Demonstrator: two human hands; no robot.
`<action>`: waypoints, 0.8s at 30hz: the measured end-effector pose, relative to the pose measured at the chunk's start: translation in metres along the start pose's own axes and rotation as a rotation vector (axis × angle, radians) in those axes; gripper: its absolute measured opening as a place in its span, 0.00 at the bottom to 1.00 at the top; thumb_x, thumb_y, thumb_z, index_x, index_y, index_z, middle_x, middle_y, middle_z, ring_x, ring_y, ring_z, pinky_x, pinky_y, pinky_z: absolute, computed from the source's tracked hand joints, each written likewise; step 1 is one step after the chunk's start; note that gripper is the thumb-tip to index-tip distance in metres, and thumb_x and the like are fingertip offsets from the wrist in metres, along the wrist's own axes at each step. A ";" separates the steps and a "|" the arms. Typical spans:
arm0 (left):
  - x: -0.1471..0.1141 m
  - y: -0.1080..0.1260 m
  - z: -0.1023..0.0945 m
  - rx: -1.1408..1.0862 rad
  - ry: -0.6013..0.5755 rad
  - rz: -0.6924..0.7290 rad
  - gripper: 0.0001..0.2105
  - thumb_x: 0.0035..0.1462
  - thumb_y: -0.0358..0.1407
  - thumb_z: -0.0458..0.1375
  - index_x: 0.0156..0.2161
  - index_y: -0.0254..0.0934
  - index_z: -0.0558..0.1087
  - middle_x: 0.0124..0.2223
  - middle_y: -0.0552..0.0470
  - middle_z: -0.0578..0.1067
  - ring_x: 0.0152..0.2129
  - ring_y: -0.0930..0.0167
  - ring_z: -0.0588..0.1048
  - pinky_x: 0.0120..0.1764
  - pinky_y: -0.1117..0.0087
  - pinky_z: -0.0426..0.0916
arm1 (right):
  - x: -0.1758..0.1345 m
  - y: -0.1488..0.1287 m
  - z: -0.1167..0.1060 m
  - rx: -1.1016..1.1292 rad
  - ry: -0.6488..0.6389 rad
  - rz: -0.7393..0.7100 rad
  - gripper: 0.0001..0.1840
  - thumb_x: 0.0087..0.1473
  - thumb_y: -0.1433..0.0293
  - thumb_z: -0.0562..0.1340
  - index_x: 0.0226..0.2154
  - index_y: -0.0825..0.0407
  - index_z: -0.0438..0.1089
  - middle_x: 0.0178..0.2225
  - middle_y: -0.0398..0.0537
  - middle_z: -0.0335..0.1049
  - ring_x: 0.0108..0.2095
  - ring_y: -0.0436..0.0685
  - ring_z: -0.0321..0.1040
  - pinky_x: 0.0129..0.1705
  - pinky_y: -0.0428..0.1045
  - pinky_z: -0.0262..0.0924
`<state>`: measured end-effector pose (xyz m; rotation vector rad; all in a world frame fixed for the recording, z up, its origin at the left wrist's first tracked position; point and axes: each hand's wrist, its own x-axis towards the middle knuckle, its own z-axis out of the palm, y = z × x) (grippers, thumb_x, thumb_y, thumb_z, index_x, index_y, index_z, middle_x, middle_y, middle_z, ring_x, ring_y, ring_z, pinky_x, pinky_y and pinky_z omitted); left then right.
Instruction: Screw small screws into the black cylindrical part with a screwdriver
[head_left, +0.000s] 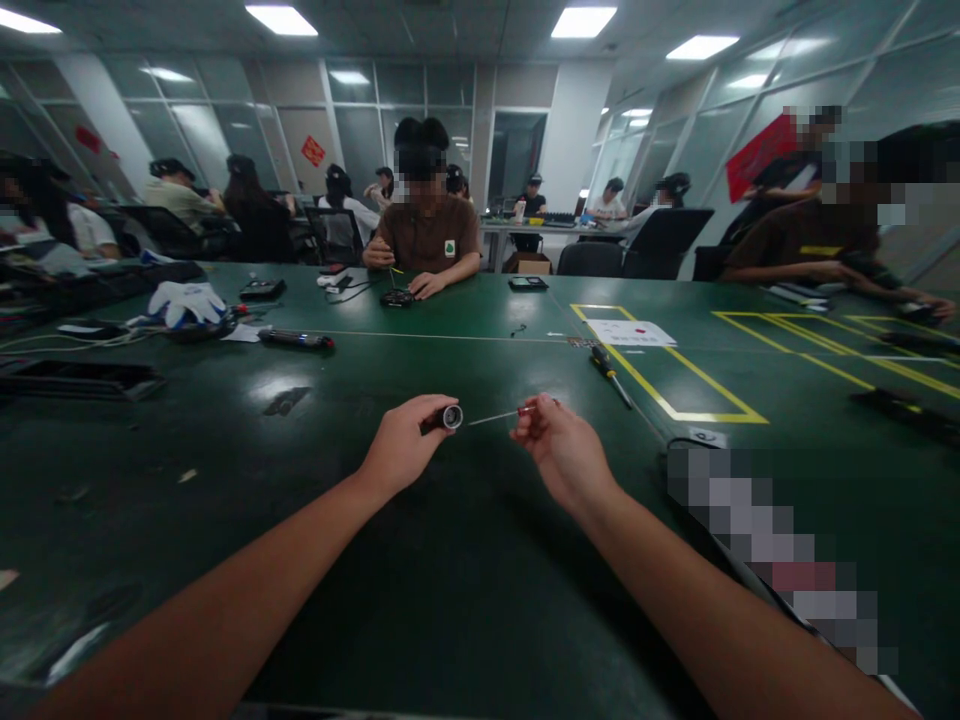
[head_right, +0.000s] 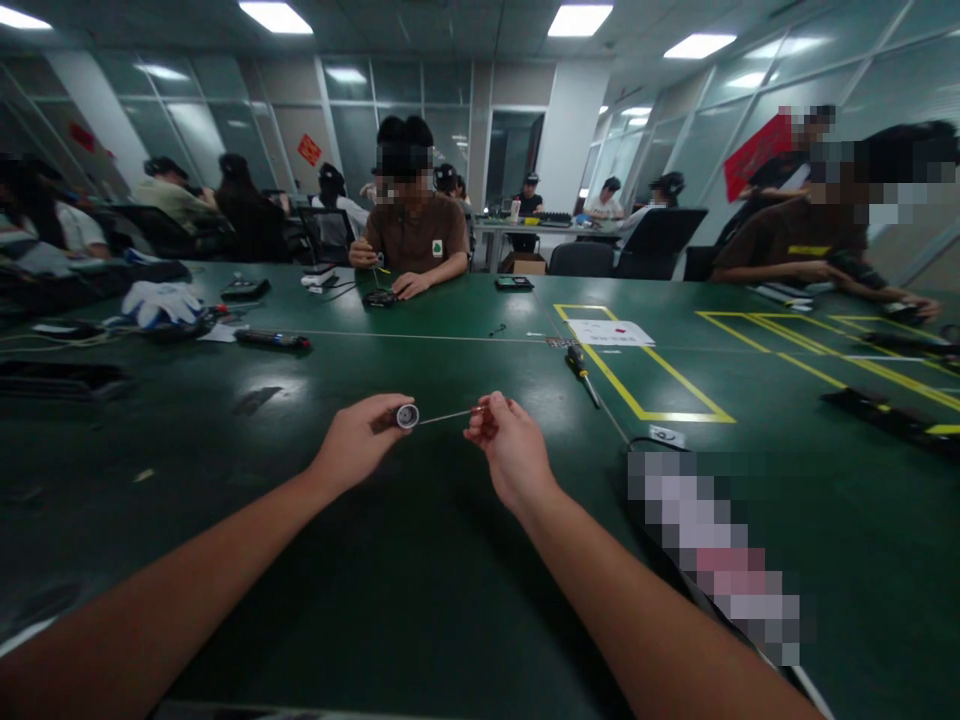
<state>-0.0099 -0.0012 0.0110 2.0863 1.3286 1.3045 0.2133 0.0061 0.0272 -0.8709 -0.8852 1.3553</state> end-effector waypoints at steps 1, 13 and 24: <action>0.001 0.002 -0.001 0.016 0.006 0.003 0.17 0.55 0.27 0.64 0.51 0.40 0.78 0.52 0.48 0.80 0.47 0.65 0.78 0.52 0.59 0.74 | 0.001 0.001 -0.001 -0.004 0.013 -0.040 0.16 0.52 0.55 0.70 0.32 0.50 0.71 0.28 0.44 0.70 0.28 0.53 0.68 0.34 0.52 0.69; 0.000 0.003 0.002 -0.002 -0.037 -0.038 0.19 0.54 0.26 0.65 0.51 0.40 0.79 0.51 0.48 0.80 0.43 0.66 0.79 0.47 0.62 0.75 | -0.007 0.005 0.002 -0.383 -0.072 -0.309 0.15 0.61 0.55 0.62 0.40 0.49 0.71 0.34 0.46 0.75 0.35 0.55 0.74 0.44 0.54 0.69; -0.002 -0.001 0.003 -0.004 -0.028 -0.106 0.19 0.52 0.28 0.67 0.51 0.40 0.79 0.50 0.49 0.80 0.41 0.66 0.79 0.47 0.61 0.75 | -0.016 -0.004 0.006 -0.573 -0.199 -0.389 0.12 0.63 0.58 0.60 0.43 0.48 0.71 0.32 0.44 0.75 0.34 0.55 0.73 0.41 0.52 0.67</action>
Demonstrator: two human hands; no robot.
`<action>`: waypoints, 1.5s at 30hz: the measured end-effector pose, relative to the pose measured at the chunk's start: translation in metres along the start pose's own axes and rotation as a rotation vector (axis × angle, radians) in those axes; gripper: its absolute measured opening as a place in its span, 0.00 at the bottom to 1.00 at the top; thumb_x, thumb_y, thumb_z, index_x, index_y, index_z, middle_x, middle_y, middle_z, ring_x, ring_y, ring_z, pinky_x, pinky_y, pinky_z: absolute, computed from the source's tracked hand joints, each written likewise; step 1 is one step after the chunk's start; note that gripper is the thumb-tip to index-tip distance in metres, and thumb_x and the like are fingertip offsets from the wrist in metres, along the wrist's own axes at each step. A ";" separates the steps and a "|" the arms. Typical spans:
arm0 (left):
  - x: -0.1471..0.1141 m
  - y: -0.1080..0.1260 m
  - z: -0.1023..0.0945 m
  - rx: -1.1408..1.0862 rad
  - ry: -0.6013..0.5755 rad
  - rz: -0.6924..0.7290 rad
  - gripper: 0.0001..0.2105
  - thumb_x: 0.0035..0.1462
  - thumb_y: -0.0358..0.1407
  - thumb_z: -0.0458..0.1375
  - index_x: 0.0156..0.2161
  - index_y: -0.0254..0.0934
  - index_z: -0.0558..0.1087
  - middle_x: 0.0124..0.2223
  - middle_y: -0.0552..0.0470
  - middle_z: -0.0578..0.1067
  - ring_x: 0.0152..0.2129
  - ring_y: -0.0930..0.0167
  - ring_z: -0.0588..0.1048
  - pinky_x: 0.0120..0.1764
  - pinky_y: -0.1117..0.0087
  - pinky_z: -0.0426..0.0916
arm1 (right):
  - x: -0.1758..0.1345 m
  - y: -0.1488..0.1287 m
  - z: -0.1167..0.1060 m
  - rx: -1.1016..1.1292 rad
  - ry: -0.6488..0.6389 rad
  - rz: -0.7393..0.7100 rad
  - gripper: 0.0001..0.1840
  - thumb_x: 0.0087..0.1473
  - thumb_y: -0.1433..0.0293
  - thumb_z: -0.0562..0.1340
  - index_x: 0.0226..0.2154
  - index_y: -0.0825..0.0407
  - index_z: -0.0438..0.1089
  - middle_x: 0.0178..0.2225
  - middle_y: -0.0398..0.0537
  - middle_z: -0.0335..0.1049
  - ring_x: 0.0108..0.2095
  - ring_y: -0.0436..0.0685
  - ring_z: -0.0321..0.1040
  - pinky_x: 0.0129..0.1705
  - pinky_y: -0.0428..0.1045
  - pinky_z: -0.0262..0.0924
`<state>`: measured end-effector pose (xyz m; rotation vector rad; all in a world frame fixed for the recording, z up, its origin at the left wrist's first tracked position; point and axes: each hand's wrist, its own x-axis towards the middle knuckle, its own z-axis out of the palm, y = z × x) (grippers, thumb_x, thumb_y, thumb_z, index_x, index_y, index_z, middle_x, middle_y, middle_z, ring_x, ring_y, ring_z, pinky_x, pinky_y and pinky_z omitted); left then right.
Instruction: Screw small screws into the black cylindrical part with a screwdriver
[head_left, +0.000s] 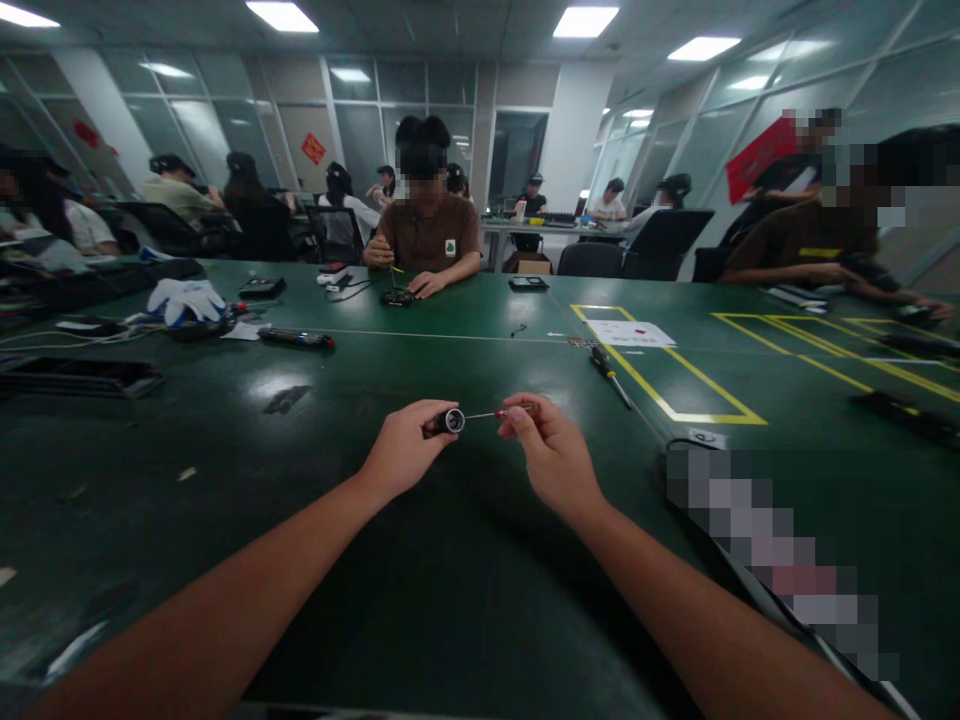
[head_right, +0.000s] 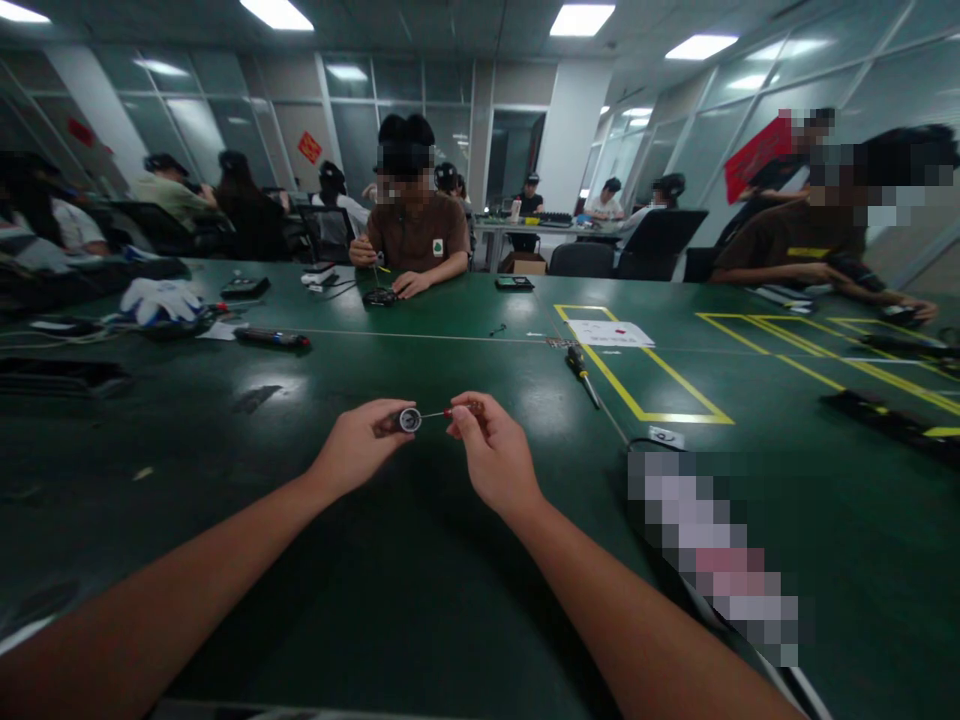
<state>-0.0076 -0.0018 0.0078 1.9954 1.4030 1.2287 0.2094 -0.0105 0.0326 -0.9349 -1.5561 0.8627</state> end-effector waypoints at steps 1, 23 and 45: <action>0.000 0.000 0.000 0.001 -0.001 0.000 0.19 0.52 0.28 0.66 0.51 0.40 0.79 0.49 0.49 0.80 0.41 0.66 0.79 0.47 0.61 0.75 | 0.000 0.000 0.000 -0.011 -0.008 -0.003 0.12 0.64 0.58 0.60 0.43 0.48 0.71 0.32 0.44 0.75 0.33 0.55 0.73 0.40 0.52 0.67; 0.002 -0.005 0.002 -0.069 0.010 -0.040 0.19 0.51 0.28 0.66 0.50 0.40 0.79 0.47 0.49 0.81 0.40 0.66 0.80 0.46 0.61 0.75 | -0.010 -0.005 0.000 -0.133 -0.177 -0.069 0.11 0.65 0.61 0.60 0.46 0.45 0.73 0.35 0.44 0.76 0.35 0.56 0.73 0.39 0.52 0.64; 0.000 -0.003 0.003 -0.009 -0.075 0.039 0.19 0.53 0.25 0.65 0.50 0.39 0.79 0.50 0.48 0.80 0.45 0.66 0.79 0.49 0.62 0.75 | -0.002 0.010 0.008 0.088 0.074 0.086 0.15 0.61 0.56 0.62 0.40 0.50 0.74 0.34 0.47 0.76 0.35 0.56 0.72 0.43 0.53 0.66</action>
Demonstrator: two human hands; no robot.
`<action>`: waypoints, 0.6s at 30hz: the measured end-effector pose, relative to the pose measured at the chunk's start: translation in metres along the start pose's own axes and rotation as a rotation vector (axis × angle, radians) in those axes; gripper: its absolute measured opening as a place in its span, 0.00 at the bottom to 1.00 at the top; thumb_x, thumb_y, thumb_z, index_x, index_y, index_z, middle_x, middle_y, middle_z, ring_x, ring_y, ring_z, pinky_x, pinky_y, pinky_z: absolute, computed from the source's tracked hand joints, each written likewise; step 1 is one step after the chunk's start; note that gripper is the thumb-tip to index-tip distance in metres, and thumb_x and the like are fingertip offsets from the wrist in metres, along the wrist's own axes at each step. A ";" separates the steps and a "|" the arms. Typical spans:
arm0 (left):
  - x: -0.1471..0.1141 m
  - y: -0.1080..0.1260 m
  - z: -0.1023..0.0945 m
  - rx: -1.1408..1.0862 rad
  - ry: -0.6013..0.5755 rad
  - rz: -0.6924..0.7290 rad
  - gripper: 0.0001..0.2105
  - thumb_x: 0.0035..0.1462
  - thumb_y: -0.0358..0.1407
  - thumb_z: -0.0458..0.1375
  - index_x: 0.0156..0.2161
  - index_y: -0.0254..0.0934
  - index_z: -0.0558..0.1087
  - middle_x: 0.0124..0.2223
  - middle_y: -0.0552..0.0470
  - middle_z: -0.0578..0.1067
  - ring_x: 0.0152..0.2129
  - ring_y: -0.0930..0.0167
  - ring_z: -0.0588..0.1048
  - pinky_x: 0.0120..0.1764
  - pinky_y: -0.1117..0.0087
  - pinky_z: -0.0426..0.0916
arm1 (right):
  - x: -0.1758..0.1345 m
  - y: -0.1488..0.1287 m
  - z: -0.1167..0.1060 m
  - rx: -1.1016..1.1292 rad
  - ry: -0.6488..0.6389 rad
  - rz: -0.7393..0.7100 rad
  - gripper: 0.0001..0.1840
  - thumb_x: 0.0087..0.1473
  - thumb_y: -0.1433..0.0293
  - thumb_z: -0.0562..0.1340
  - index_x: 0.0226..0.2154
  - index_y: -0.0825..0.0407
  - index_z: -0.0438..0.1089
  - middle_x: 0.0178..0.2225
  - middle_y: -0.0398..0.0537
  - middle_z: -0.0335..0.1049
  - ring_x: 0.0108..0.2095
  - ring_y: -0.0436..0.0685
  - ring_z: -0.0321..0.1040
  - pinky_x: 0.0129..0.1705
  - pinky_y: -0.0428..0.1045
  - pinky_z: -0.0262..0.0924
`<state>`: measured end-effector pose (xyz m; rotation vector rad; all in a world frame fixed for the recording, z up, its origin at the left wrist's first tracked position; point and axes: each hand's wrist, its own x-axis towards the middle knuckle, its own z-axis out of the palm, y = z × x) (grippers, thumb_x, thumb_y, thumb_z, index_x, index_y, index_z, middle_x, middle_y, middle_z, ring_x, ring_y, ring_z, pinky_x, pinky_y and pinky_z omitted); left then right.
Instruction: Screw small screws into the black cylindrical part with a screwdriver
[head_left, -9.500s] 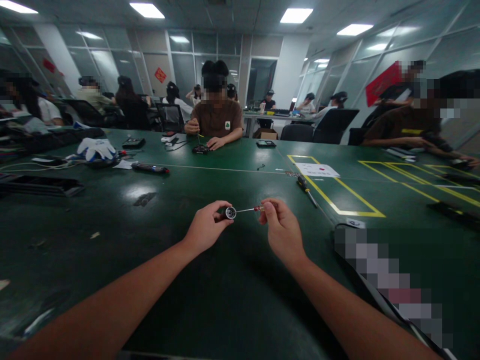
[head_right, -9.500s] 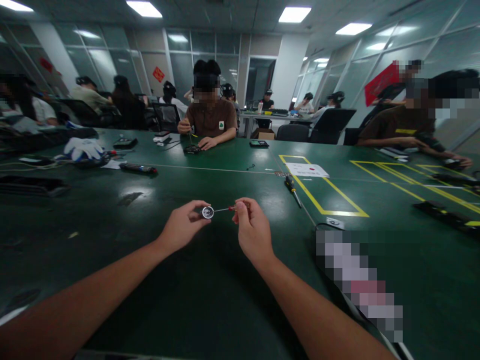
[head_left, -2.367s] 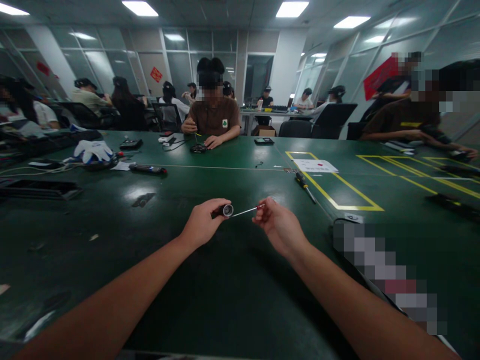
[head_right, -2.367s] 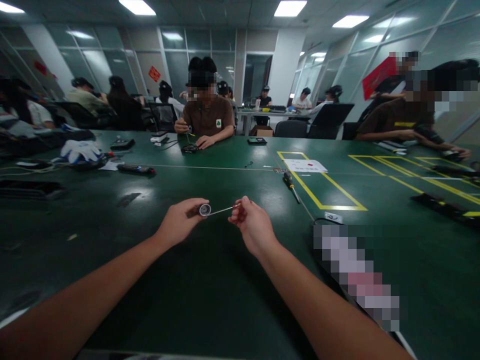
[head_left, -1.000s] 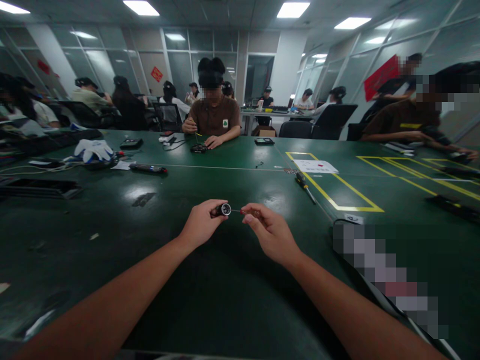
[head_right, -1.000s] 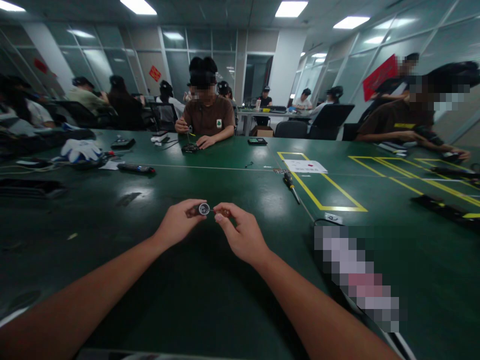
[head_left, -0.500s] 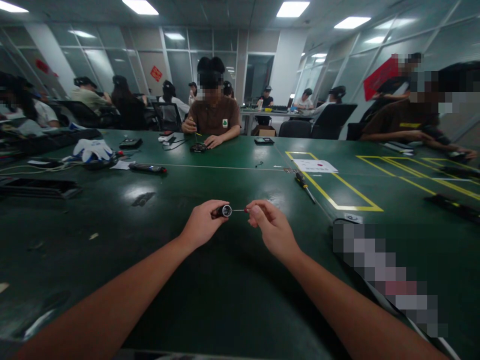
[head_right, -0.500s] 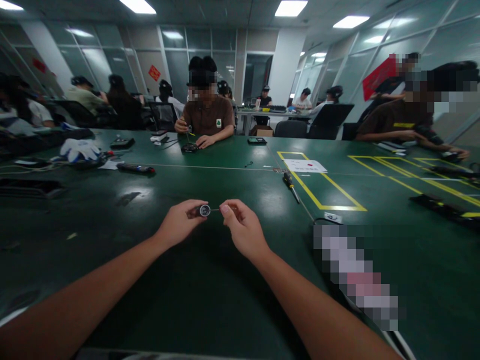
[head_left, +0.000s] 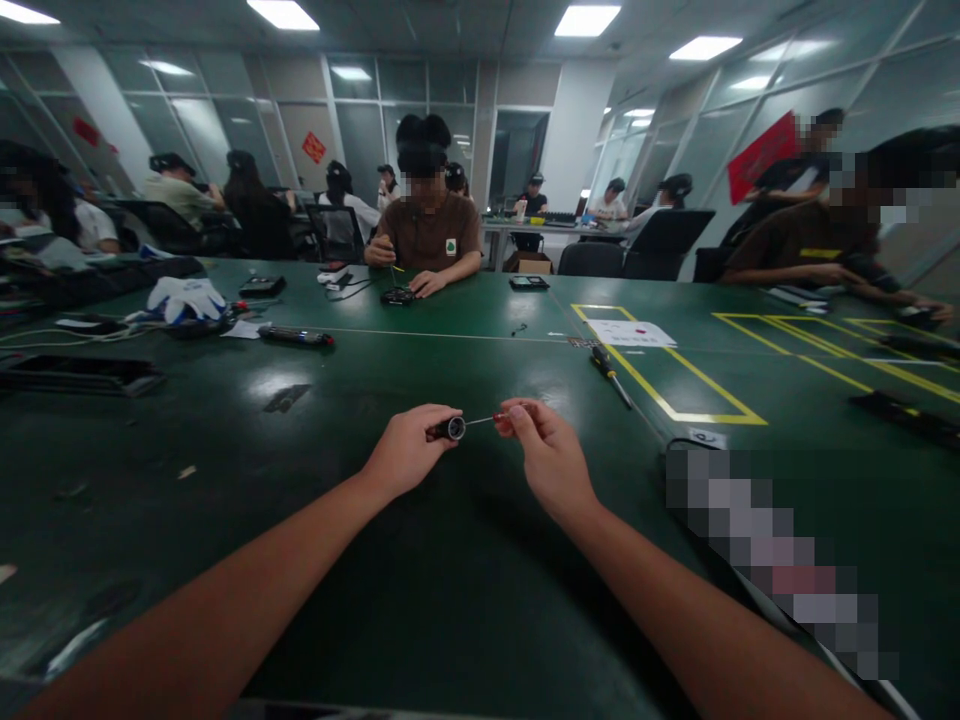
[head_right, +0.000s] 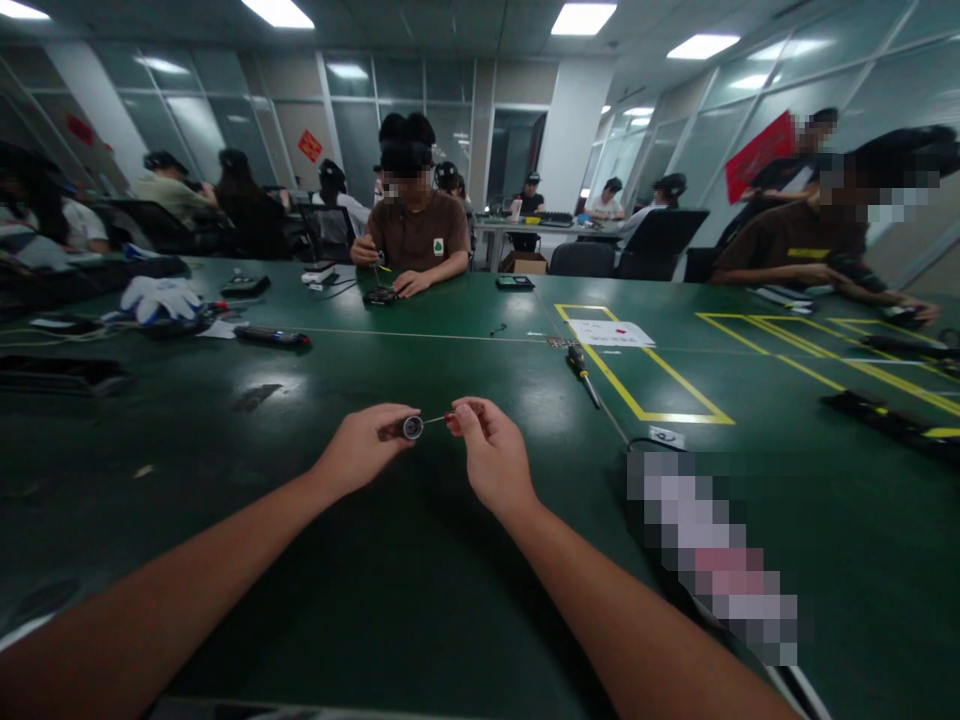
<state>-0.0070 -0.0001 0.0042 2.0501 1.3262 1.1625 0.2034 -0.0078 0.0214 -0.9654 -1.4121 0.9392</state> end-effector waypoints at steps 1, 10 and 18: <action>0.000 0.001 0.000 0.012 -0.005 0.002 0.19 0.53 0.25 0.65 0.50 0.38 0.79 0.50 0.48 0.80 0.45 0.66 0.79 0.50 0.62 0.75 | 0.000 0.002 0.001 0.010 0.012 0.003 0.15 0.61 0.56 0.62 0.39 0.50 0.74 0.34 0.47 0.76 0.35 0.56 0.72 0.43 0.53 0.66; 0.004 -0.001 -0.008 0.142 0.091 0.125 0.18 0.57 0.27 0.64 0.53 0.39 0.78 0.53 0.47 0.79 0.50 0.64 0.78 0.57 0.57 0.71 | 0.023 0.011 -0.013 0.601 0.061 0.464 0.13 0.55 0.59 0.68 0.28 0.51 0.73 0.23 0.40 0.67 0.24 0.51 0.65 0.38 0.52 0.69; 0.002 -0.002 -0.006 0.141 0.079 0.048 0.21 0.56 0.27 0.64 0.55 0.41 0.77 0.54 0.48 0.79 0.47 0.64 0.78 0.53 0.58 0.75 | 0.022 0.019 -0.006 0.426 0.110 0.248 0.16 0.52 0.55 0.70 0.36 0.49 0.75 0.31 0.44 0.75 0.33 0.52 0.72 0.40 0.50 0.68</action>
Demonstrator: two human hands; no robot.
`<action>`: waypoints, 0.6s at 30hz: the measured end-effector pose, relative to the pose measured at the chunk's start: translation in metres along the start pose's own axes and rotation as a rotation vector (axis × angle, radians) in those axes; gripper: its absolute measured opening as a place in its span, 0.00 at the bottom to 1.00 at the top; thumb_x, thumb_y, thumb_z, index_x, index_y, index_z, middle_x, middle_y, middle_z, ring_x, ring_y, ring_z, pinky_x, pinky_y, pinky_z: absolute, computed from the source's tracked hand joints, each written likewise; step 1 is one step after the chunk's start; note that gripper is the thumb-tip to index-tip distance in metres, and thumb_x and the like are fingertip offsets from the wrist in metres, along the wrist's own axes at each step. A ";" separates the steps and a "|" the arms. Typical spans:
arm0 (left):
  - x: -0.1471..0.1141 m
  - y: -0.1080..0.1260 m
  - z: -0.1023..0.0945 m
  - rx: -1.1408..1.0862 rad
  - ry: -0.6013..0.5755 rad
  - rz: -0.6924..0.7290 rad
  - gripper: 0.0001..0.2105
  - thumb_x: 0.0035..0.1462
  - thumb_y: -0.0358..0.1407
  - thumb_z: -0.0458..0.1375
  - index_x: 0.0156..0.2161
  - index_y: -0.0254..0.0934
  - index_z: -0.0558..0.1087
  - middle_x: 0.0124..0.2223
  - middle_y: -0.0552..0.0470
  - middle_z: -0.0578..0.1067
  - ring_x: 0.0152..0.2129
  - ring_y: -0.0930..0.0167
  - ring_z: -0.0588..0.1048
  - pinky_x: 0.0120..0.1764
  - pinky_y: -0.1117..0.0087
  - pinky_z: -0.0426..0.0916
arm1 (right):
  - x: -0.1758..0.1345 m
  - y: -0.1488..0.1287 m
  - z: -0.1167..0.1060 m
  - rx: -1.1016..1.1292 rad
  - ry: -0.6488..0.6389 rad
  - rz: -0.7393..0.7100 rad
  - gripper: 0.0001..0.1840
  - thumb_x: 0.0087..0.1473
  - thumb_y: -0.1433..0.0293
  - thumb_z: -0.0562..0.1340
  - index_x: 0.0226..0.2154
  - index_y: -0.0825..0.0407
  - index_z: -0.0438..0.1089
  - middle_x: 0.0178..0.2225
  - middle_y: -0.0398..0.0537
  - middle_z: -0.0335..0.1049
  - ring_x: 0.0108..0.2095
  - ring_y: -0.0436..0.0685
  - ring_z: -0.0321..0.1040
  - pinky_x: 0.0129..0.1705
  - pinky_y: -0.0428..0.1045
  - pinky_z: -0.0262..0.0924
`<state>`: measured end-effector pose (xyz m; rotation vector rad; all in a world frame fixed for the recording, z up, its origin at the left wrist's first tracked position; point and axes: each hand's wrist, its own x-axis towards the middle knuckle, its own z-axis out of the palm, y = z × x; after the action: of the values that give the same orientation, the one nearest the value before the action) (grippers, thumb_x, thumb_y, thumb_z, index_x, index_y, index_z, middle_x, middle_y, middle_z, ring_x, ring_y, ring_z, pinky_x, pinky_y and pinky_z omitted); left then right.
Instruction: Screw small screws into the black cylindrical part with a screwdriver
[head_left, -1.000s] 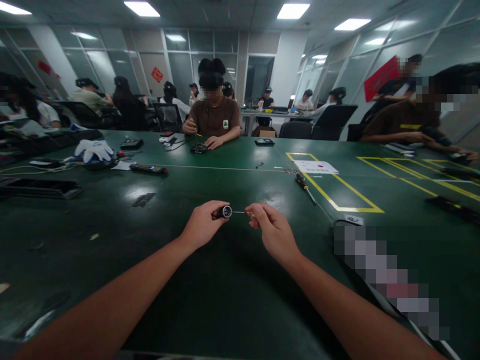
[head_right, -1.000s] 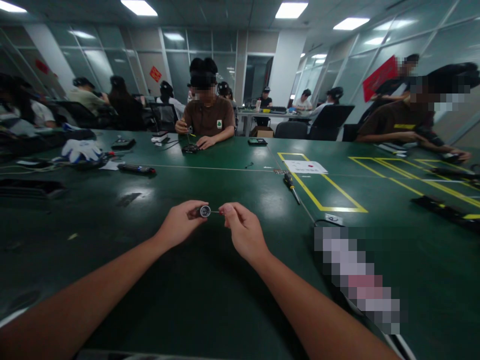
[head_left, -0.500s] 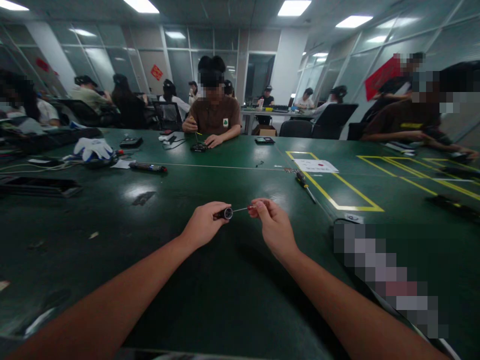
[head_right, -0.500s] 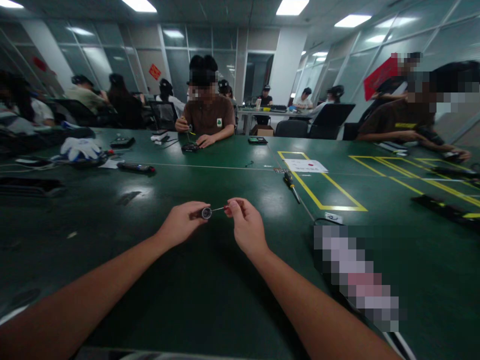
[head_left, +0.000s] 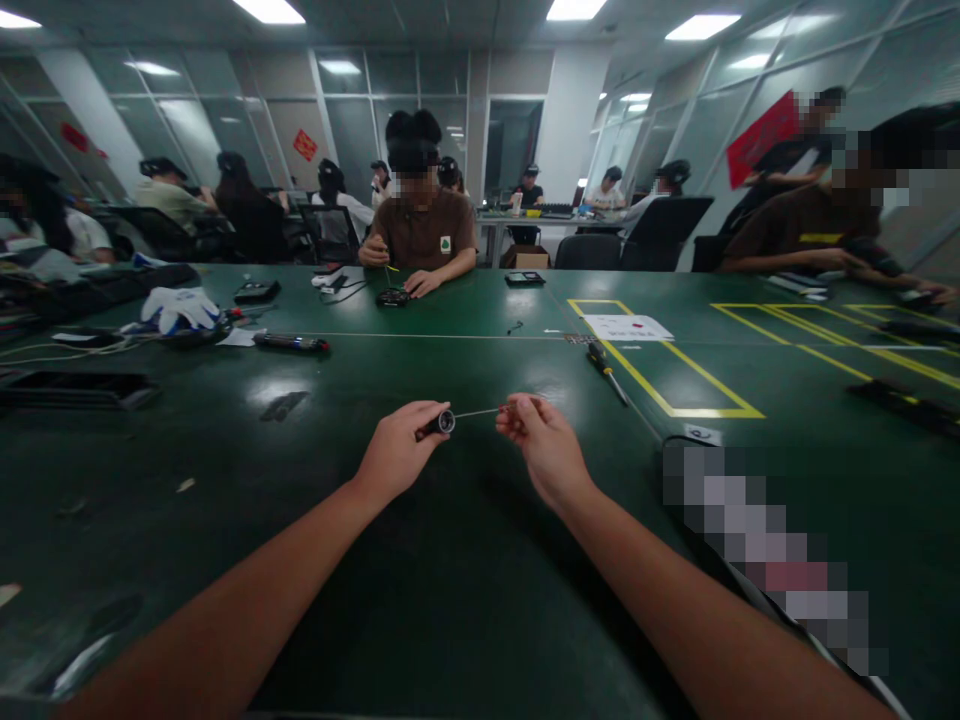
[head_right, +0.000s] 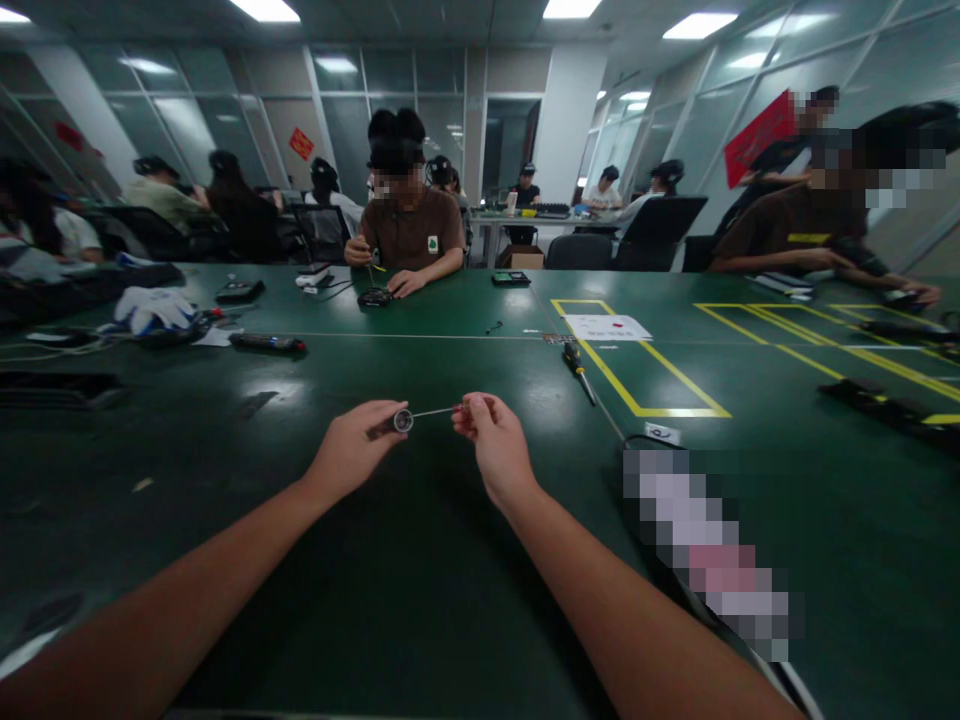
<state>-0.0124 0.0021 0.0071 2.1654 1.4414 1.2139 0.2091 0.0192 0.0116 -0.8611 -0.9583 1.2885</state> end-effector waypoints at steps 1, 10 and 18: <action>-0.001 0.001 0.000 0.000 -0.007 -0.004 0.21 0.56 0.27 0.64 0.55 0.41 0.77 0.54 0.48 0.79 0.48 0.65 0.78 0.52 0.58 0.75 | 0.000 0.002 0.000 -0.017 -0.004 -0.007 0.16 0.52 0.55 0.70 0.36 0.49 0.75 0.32 0.44 0.75 0.33 0.53 0.72 0.40 0.51 0.68; -0.002 0.003 0.005 -0.049 -0.021 -0.086 0.21 0.57 0.27 0.64 0.56 0.41 0.77 0.54 0.48 0.78 0.46 0.66 0.79 0.49 0.61 0.77 | 0.000 0.008 -0.004 -0.112 -0.039 -0.028 0.14 0.56 0.56 0.67 0.38 0.49 0.74 0.34 0.46 0.76 0.35 0.55 0.74 0.44 0.54 0.68; 0.001 -0.005 0.010 -0.197 0.056 -0.193 0.20 0.56 0.26 0.64 0.54 0.41 0.78 0.54 0.48 0.77 0.47 0.66 0.80 0.52 0.63 0.77 | -0.005 -0.004 0.008 -0.298 -0.125 -0.096 0.12 0.61 0.58 0.63 0.40 0.49 0.73 0.33 0.45 0.75 0.33 0.54 0.72 0.41 0.52 0.66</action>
<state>-0.0077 0.0073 -0.0022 1.8324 1.4477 1.2943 0.2032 0.0140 0.0176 -0.9577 -1.2988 1.1442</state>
